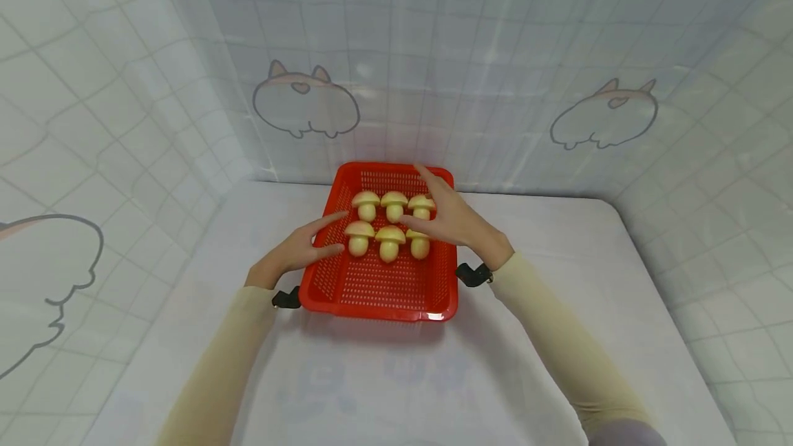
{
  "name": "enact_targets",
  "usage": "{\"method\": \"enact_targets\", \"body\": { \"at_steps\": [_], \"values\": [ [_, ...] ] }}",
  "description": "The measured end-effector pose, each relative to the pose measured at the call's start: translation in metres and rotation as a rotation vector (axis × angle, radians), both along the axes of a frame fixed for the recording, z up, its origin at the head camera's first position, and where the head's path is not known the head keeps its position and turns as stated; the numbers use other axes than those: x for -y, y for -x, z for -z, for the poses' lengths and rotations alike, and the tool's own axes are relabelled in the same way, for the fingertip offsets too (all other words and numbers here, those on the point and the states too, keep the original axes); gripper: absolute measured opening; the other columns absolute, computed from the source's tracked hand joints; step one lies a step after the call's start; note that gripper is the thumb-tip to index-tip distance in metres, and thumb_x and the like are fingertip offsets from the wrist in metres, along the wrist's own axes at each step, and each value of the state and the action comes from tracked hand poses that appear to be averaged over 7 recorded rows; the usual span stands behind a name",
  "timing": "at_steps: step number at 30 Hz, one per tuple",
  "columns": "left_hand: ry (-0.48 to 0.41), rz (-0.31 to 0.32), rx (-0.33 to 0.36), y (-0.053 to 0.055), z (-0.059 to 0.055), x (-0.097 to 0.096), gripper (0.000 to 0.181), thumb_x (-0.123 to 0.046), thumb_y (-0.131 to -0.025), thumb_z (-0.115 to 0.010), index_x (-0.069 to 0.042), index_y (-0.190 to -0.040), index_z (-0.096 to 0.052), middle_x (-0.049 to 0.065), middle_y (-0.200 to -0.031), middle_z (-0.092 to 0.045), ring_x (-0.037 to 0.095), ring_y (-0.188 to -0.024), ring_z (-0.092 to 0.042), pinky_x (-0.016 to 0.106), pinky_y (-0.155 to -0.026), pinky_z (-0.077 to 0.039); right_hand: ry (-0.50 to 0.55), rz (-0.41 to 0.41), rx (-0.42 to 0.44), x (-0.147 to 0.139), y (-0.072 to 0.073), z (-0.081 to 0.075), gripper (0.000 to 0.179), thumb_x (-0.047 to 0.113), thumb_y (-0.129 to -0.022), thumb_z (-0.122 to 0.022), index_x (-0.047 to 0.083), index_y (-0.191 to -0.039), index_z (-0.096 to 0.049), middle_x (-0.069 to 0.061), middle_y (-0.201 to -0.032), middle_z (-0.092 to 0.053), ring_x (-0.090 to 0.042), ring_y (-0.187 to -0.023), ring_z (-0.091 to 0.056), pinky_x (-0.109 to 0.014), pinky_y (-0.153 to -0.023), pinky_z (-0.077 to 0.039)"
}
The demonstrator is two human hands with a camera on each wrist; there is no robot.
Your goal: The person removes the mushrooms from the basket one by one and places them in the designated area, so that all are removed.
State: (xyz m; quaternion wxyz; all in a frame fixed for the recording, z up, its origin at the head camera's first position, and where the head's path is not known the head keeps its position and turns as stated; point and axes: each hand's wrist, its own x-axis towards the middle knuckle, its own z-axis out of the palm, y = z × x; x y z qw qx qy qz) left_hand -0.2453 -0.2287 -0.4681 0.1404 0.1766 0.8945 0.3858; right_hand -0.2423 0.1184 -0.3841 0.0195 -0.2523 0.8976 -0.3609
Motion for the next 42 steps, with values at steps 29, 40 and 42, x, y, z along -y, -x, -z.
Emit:
{"method": "enact_targets", "body": {
  "at_steps": [29,40,42],
  "values": [
    [-0.174,-0.070,0.067,-0.006,0.014,-0.005,0.079,-0.027,-0.101,-0.064,-0.036,-0.165,-0.018,0.019,-0.163,-0.031,0.040,-0.123,-0.059,0.058,-0.100,-0.053,0.158,-0.042,0.257,0.072,0.015,0.062,0.095,0.047,-0.093,-0.073,0.017,-0.165,-0.019,-0.015,-0.156,-0.044,-0.037,-0.137,-0.049,-0.054,-0.110,-0.046],
    [-0.273,-0.049,0.126,-0.008,0.011,-0.003,0.083,-0.018,-0.101,-0.064,-0.032,-0.166,-0.015,0.023,-0.161,-0.030,0.039,-0.117,-0.062,0.051,-0.091,-0.059,0.016,-0.068,0.198,0.089,0.027,0.068,0.089,0.045,-0.095,-0.071,0.015,-0.164,-0.024,-0.011,-0.159,-0.045,-0.028,-0.139,-0.051,-0.050,-0.115,-0.043],
    [-0.279,-0.051,0.130,-0.009,0.010,-0.003,0.083,-0.018,-0.100,-0.064,-0.030,-0.166,-0.015,0.024,-0.159,-0.031,0.039,-0.115,-0.063,0.051,-0.089,-0.060,-0.001,-0.075,0.189,0.091,0.029,0.068,0.087,0.044,-0.095,-0.071,0.014,-0.163,-0.027,-0.012,-0.156,-0.048,-0.028,-0.135,-0.054,-0.050,-0.114,-0.045]
  ]
}}
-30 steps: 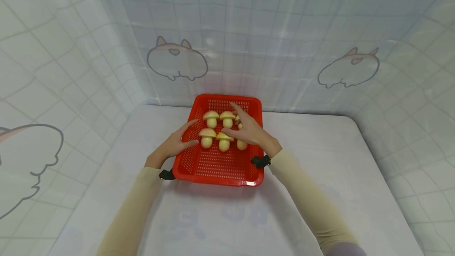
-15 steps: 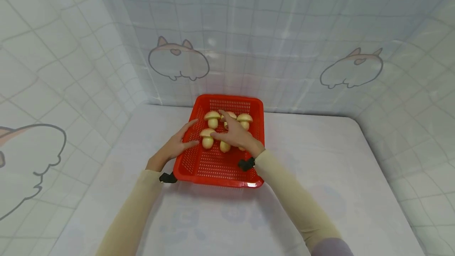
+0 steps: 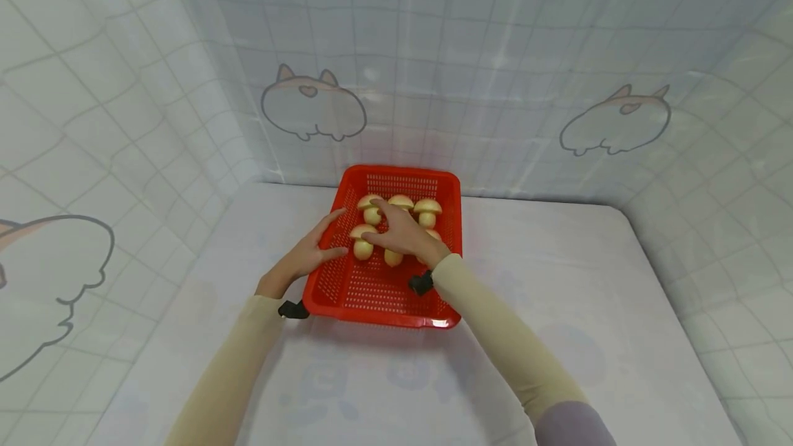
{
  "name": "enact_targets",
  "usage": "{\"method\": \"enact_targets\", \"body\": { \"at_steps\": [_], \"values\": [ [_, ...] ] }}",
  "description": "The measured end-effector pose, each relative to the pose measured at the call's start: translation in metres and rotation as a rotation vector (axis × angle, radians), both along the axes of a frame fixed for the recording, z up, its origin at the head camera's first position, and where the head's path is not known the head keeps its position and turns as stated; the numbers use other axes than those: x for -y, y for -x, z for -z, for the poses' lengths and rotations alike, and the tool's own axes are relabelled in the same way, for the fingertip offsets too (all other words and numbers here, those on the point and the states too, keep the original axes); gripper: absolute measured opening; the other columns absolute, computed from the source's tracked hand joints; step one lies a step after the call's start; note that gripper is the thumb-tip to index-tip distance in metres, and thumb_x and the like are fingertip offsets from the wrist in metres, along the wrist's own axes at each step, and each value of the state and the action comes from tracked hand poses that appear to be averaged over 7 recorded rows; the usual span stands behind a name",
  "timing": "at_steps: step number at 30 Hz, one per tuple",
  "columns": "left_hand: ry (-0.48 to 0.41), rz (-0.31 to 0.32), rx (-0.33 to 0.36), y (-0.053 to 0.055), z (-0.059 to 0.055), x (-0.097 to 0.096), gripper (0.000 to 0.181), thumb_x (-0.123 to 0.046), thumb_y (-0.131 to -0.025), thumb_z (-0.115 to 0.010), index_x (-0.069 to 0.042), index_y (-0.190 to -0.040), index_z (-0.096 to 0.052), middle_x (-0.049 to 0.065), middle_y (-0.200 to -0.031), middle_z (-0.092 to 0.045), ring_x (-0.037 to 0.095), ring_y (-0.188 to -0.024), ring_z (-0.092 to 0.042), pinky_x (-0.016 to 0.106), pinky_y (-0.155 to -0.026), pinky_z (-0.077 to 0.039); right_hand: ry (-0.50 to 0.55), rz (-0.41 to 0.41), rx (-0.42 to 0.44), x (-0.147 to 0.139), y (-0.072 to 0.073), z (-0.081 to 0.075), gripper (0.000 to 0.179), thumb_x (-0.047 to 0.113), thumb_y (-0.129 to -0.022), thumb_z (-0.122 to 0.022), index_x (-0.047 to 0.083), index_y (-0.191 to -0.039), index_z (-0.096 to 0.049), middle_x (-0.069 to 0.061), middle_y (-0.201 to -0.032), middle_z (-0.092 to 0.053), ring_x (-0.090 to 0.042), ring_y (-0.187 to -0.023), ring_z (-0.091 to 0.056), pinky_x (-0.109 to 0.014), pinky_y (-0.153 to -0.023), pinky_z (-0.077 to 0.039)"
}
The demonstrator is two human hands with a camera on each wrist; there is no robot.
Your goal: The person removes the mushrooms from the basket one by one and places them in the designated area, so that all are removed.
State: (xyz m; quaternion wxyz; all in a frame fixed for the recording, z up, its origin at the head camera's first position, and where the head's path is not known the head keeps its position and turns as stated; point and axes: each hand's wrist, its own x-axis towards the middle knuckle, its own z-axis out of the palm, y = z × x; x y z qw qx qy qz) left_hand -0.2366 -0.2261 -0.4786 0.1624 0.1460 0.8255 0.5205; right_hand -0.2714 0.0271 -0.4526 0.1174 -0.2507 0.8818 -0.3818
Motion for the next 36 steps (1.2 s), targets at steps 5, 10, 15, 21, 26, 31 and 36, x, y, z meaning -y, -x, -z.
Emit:
{"method": "enact_targets", "body": {
  "at_steps": [5,10,15,21,26,31,36],
  "values": [
    [0.006,-0.006,-0.007,0.001,0.002,0.000,0.081,-0.019,-0.101,-0.064,-0.031,-0.165,-0.016,0.022,-0.161,-0.030,0.040,-0.119,-0.061,0.052,-0.092,-0.059,-0.021,-0.021,-0.023,0.003,0.005,0.004,0.075,0.042,-0.096,-0.071,0.011,-0.157,-0.038,-0.015,-0.142,-0.057,-0.027,-0.115,-0.061,-0.046,-0.106,-0.050],
    [0.000,-0.004,-0.010,0.004,0.005,-0.004,0.080,-0.018,-0.101,-0.063,-0.031,-0.165,-0.017,0.021,-0.161,-0.030,0.042,-0.121,-0.059,0.052,-0.093,-0.059,-0.045,-0.021,-0.027,0.004,0.008,0.008,0.072,0.042,-0.096,-0.071,0.010,-0.154,-0.043,-0.015,-0.135,-0.062,-0.026,-0.106,-0.063,-0.045,-0.102,-0.052],
    [0.010,0.004,-0.015,0.003,0.006,-0.008,0.079,-0.020,-0.102,-0.063,-0.032,-0.165,-0.017,0.020,-0.161,-0.031,0.040,-0.120,-0.060,0.051,-0.093,-0.058,-0.095,-0.009,0.017,0.005,0.006,0.015,0.076,0.045,-0.097,-0.069,0.012,-0.158,-0.039,-0.013,-0.149,-0.056,-0.029,-0.131,-0.058,-0.045,-0.108,-0.050],
    [0.005,-0.007,-0.017,0.002,0.006,-0.008,0.079,-0.020,-0.102,-0.063,-0.033,-0.165,-0.017,0.021,-0.160,-0.032,0.041,-0.120,-0.060,0.051,-0.092,-0.059,-0.161,0.010,0.034,0.005,0.004,0.018,0.078,0.051,-0.096,-0.068,0.013,-0.158,-0.039,-0.006,-0.152,-0.054,-0.025,-0.127,-0.059,-0.045,-0.108,-0.049],
    [0.012,-0.003,-0.021,0.001,0.005,-0.008,0.079,-0.019,-0.102,-0.063,-0.032,-0.165,-0.017,0.021,-0.160,-0.033,0.040,-0.121,-0.060,0.051,-0.094,-0.058,-0.223,0.033,0.032,0.006,0.003,0.018,0.078,0.055,-0.095,-0.067,0.016,-0.157,-0.042,-0.003,-0.144,-0.060,-0.021,-0.112,-0.063,-0.044,-0.103,-0.053],
    [0.011,-0.001,-0.021,0.003,0.006,-0.008,0.079,-0.019,-0.102,-0.063,-0.034,-0.165,-0.017,0.022,-0.160,-0.033,0.038,-0.117,-0.062,0.049,-0.092,-0.059,-0.249,0.041,0.018,0.006,0.004,0.018,0.072,0.054,-0.095,-0.068,0.017,-0.153,-0.047,-0.002,-0.141,-0.063,-0.019,-0.108,-0.063,-0.043,-0.101,-0.054],
    [0.025,-0.012,-0.032,0.003,0.007,-0.006,0.078,-0.022,-0.102,-0.063,-0.036,-0.164,-0.018,0.020,-0.160,-0.033,0.039,-0.118,-0.061,0.052,-0.093,-0.058,-0.268,0.038,-0.005,0.008,0.006,0.020,0.063,0.053,-0.096,-0.067,0.017,-0.146,-0.054,0.000,-0.128,-0.067,-0.018,-0.099,-0.063,-0.038,-0.094,-0.056]
  ]
}}
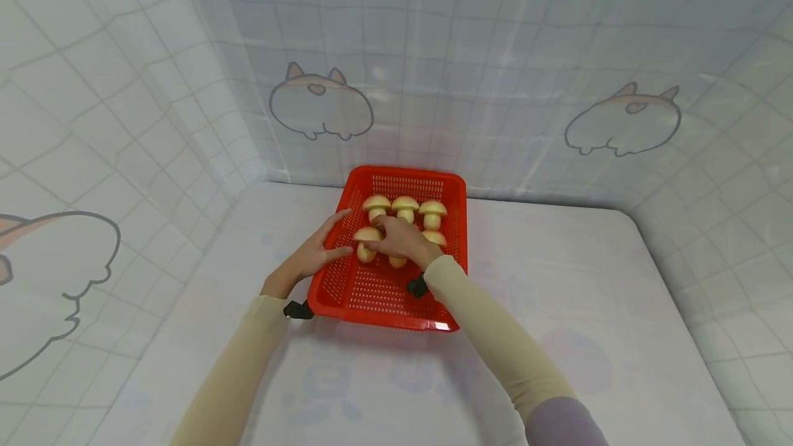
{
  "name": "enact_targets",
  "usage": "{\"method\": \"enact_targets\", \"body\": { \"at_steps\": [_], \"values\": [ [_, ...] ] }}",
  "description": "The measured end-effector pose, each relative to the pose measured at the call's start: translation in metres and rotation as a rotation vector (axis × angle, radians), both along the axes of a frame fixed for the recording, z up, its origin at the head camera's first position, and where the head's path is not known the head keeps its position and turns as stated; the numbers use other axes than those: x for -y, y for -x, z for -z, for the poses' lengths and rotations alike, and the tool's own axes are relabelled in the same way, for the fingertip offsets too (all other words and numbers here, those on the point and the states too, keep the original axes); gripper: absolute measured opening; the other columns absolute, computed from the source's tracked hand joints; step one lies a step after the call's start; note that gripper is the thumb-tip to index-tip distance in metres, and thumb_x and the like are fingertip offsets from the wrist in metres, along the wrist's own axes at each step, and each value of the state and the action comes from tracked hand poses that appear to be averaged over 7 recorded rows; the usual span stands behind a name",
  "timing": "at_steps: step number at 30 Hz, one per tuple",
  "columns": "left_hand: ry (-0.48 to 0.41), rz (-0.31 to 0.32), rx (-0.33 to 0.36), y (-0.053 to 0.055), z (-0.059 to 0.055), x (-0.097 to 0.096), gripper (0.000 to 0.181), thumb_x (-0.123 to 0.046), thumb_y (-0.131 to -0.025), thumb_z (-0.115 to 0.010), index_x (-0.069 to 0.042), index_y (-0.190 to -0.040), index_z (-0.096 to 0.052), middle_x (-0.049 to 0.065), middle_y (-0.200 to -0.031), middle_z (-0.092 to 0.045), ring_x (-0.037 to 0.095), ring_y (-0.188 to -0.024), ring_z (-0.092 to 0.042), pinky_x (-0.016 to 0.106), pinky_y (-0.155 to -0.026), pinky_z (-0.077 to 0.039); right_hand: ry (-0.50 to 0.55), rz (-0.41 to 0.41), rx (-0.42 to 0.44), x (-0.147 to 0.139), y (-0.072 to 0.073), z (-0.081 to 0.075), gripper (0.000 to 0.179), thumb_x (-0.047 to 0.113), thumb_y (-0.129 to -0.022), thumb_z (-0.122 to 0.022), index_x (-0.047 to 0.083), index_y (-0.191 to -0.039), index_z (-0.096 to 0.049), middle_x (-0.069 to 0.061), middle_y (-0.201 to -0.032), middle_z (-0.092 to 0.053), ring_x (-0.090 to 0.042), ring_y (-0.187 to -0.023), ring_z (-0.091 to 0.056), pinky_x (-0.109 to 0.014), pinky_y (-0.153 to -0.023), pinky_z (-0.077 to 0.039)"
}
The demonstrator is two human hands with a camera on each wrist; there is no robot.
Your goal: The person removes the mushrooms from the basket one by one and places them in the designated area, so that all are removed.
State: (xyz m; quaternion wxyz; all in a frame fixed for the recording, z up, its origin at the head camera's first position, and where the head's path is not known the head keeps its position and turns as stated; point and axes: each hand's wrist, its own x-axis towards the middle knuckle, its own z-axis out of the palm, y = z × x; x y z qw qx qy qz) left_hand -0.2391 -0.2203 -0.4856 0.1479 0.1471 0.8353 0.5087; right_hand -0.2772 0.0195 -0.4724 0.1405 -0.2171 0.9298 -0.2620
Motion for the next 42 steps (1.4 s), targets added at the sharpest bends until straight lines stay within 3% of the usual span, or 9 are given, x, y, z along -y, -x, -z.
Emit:
{"method": "enact_targets", "body": {
  "at_steps": [6,9,18,24,35,42],
  "values": [
    [0.034,-0.022,-0.002,-0.002,0.002,0.003,0.078,-0.026,-0.102,-0.063,-0.039,-0.164,-0.017,0.018,-0.162,-0.033,0.040,-0.121,-0.060,0.055,-0.096,-0.056,-0.007,-0.015,-0.029,0.003,0.000,0.001,0.044,0.053,-0.096,-0.067,0.020,-0.124,-0.062,0.002,-0.105,-0.067,-0.018,-0.086,-0.062,-0.033,-0.079,-0.053],
    [0.033,-0.029,0.004,-0.002,0.002,0.003,0.078,-0.027,-0.102,-0.063,-0.039,-0.164,-0.017,0.018,-0.161,-0.033,0.040,-0.121,-0.059,0.055,-0.096,-0.056,-0.007,-0.012,-0.030,0.004,0.000,0.001,0.042,0.053,-0.096,-0.067,0.021,-0.122,-0.062,0.003,-0.102,-0.066,-0.018,-0.084,-0.061,-0.032,-0.077,-0.052],
    [0.016,-0.031,0.008,-0.002,0.000,0.001,0.079,-0.025,-0.101,-0.063,-0.036,-0.164,-0.017,0.020,-0.160,-0.034,0.041,-0.122,-0.059,0.055,-0.096,-0.056,0.014,0.027,-0.038,0.004,0.000,0.001,0.059,0.052,-0.095,-0.069,0.018,-0.142,-0.057,0.001,-0.123,-0.070,-0.016,-0.095,-0.064,-0.036,-0.092,-0.057],
    [0.002,-0.027,0.013,-0.001,0.001,0.001,0.080,-0.022,-0.101,-0.063,-0.035,-0.164,-0.017,0.019,-0.158,-0.037,0.041,-0.121,-0.059,0.053,-0.095,-0.057,0.076,0.022,-0.058,0.003,0.001,0.001,0.059,0.046,-0.094,-0.070,0.012,-0.140,-0.056,-0.004,-0.129,-0.067,-0.019,-0.101,-0.065,-0.037,-0.094,-0.056],
    [-0.041,0.010,-0.006,0.000,0.000,-0.002,0.080,-0.015,-0.102,-0.061,-0.028,-0.166,-0.014,0.021,-0.160,-0.034,0.041,-0.124,-0.058,0.053,-0.097,-0.056,0.337,0.119,0.008,-0.005,0.003,-0.001,0.049,0.041,-0.094,-0.070,0.012,-0.133,-0.059,-0.006,-0.115,-0.065,-0.021,-0.088,-0.066,-0.034,-0.081,-0.057],
    [-0.032,0.018,-0.016,0.003,0.000,-0.005,0.081,-0.015,-0.102,-0.060,-0.028,-0.166,-0.013,0.020,-0.162,-0.030,0.042,-0.129,-0.054,0.058,-0.104,-0.050,0.548,0.186,0.083,-0.017,0.001,-0.010,0.051,0.042,-0.096,-0.071,0.020,-0.141,-0.060,-0.001,-0.132,-0.063,-0.021,-0.116,-0.060,-0.041,-0.098,-0.054]
  ]
}}
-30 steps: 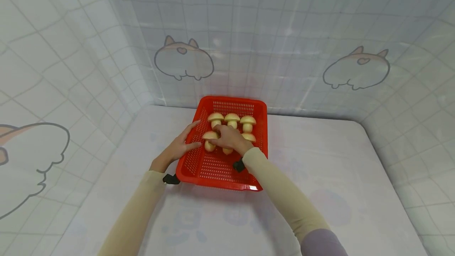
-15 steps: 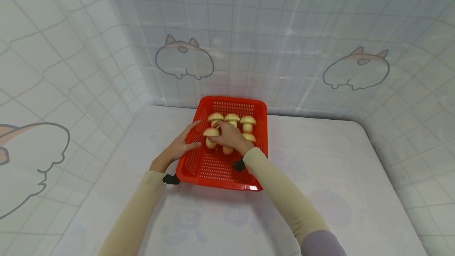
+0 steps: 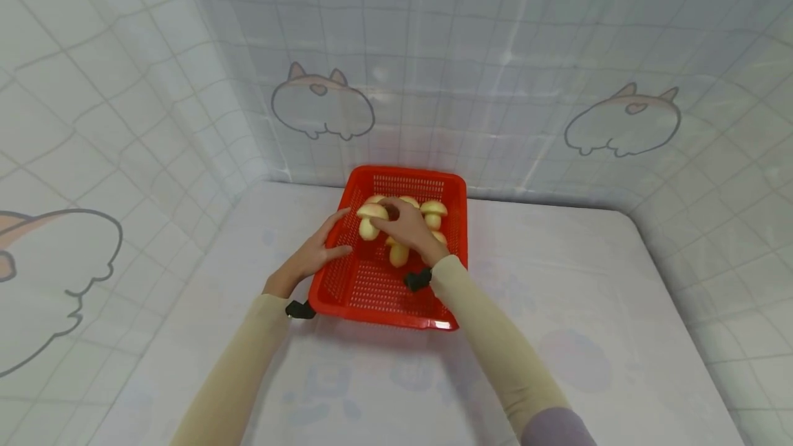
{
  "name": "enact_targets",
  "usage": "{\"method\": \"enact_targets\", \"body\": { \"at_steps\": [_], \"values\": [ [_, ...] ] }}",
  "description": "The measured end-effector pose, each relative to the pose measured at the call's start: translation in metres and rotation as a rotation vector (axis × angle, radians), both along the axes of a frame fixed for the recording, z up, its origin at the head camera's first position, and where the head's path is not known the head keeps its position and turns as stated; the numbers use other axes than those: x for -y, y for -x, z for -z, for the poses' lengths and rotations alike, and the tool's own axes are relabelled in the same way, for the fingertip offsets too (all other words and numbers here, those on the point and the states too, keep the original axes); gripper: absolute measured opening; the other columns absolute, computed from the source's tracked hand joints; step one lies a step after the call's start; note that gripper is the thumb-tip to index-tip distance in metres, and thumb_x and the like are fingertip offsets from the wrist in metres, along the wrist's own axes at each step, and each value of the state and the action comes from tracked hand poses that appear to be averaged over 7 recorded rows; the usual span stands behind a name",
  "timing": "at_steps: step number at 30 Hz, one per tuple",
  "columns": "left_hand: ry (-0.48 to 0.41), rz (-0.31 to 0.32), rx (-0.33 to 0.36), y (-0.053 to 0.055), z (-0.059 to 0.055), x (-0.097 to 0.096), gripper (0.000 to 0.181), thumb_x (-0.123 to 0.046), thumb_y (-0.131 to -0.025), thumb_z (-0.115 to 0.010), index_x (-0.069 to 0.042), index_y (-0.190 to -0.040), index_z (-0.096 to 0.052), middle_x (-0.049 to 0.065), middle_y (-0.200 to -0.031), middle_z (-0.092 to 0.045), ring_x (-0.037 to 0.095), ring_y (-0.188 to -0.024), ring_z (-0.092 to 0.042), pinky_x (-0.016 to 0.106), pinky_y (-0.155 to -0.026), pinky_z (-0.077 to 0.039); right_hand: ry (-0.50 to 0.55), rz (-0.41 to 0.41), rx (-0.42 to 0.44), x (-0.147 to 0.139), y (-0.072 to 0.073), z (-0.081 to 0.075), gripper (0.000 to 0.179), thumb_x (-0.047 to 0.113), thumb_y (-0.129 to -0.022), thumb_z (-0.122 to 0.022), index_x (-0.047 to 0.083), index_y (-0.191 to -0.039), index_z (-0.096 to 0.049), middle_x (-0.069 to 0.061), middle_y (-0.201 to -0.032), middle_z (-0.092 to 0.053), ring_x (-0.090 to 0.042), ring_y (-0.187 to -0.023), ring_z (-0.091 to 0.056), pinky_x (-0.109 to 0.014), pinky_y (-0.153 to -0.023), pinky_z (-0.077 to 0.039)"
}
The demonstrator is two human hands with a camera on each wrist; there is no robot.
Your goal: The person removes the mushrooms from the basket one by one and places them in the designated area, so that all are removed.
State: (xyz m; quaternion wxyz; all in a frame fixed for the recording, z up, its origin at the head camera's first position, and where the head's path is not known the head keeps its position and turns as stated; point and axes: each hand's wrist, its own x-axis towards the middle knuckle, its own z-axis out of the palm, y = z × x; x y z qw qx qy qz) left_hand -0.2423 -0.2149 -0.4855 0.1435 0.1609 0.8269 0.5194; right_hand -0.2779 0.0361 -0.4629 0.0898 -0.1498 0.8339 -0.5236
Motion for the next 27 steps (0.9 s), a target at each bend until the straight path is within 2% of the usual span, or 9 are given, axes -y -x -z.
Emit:
{"method": "enact_targets", "body": {
  "at_steps": [6,12,17,19,24,27],
  "values": [
    [0.023,-0.004,-0.004,0.005,-0.001,0.003,0.080,-0.018,-0.102,-0.061,-0.029,-0.166,-0.013,0.021,-0.162,-0.030,0.043,-0.131,-0.052,0.060,-0.105,-0.048,0.157,0.021,0.040,-0.003,0.000,-0.010,0.045,0.038,-0.096,-0.072,0.027,-0.139,-0.061,0.002,-0.137,-0.062,-0.026,-0.125,-0.059,-0.044,-0.098,-0.056],
    [0.015,-0.019,0.034,0.005,0.006,0.008,0.082,-0.018,-0.101,-0.062,-0.030,-0.165,-0.013,0.023,-0.156,-0.035,0.041,-0.123,-0.057,0.054,-0.097,-0.056,0.240,0.004,0.087,-0.010,-0.005,-0.018,0.046,0.035,-0.096,-0.073,0.024,-0.139,-0.060,0.001,-0.139,-0.061,-0.027,-0.125,-0.060,-0.052,-0.101,-0.055],
    [-0.007,-0.014,0.061,0.003,0.010,0.009,0.083,-0.014,-0.101,-0.063,-0.029,-0.165,-0.013,0.023,-0.157,-0.032,0.040,-0.121,-0.057,0.051,-0.096,-0.056,0.280,-0.016,0.122,-0.029,-0.015,-0.021,0.041,0.031,-0.095,-0.073,0.023,-0.134,-0.063,-0.001,-0.135,-0.063,-0.025,-0.118,-0.062,-0.053,-0.101,-0.054],
    [-0.020,-0.012,0.054,0.004,0.011,0.008,0.084,-0.013,-0.100,-0.063,-0.028,-0.165,-0.013,0.023,-0.158,-0.031,0.040,-0.122,-0.055,0.051,-0.098,-0.055,0.285,-0.015,0.110,-0.041,-0.018,-0.023,0.039,0.029,-0.096,-0.072,0.023,-0.133,-0.063,-0.001,-0.135,-0.063,-0.026,-0.117,-0.062,-0.052,-0.100,-0.054],
    [-0.017,-0.001,0.026,0.007,0.013,0.005,0.084,-0.013,-0.100,-0.063,-0.028,-0.166,-0.012,0.022,-0.159,-0.029,0.042,-0.128,-0.050,0.051,-0.101,-0.053,0.288,0.012,0.078,-0.069,-0.028,-0.028,0.039,0.022,-0.097,-0.071,0.018,-0.135,-0.062,-0.005,-0.138,-0.061,-0.030,-0.123,-0.061,-0.053,-0.101,-0.054],
    [-0.017,0.016,0.031,0.008,0.013,0.003,0.085,-0.015,-0.100,-0.063,-0.028,-0.166,-0.011,0.022,-0.159,-0.029,0.041,-0.129,-0.050,0.049,-0.101,-0.052,0.266,0.044,0.054,-0.087,-0.035,-0.030,0.040,0.020,-0.096,-0.071,0.016,-0.135,-0.062,-0.006,-0.139,-0.061,-0.030,-0.126,-0.060,-0.049,-0.102,-0.053]
  ]
}}
